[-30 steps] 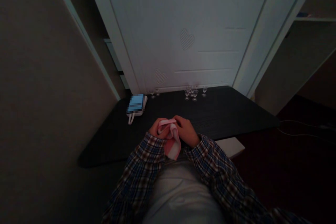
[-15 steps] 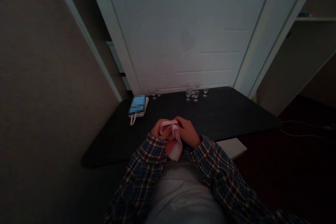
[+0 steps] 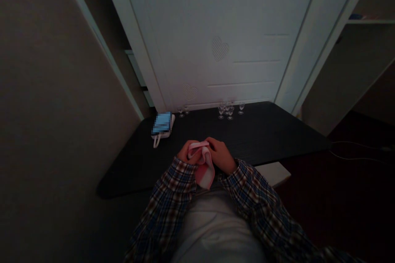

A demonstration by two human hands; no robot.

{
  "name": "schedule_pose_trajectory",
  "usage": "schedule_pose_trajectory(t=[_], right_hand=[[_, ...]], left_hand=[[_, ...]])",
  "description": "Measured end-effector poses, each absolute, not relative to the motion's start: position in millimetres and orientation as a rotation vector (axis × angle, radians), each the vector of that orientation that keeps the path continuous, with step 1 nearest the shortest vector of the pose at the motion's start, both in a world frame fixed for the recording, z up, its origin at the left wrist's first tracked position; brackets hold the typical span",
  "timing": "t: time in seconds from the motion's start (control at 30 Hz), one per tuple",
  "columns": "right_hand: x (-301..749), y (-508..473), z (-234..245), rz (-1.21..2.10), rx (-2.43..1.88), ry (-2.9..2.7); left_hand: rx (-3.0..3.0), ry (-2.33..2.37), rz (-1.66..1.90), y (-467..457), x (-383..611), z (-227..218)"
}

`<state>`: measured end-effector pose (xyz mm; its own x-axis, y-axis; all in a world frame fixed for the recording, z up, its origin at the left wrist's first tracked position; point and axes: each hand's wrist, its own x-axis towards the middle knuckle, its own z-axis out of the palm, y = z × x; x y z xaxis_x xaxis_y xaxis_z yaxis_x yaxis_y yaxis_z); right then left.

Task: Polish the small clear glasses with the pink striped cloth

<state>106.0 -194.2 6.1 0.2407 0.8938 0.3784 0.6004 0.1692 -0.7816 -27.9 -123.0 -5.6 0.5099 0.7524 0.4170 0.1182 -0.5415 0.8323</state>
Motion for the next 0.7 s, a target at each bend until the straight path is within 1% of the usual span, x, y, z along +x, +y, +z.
schedule_pose_trajectory(t=[0.5, 0.7], right_hand=[[105.9, -194.2, 5.7, 0.371, -1.519, -1.468], [105.7, -192.7, 5.9, 0.383, -1.539, -1.465]], left_hand=[[1.997, 0.719, 0.976, -121.2, -29.4, -7.3], [2.016, 0.741, 1.019, -121.3, -28.7, -8.4]])
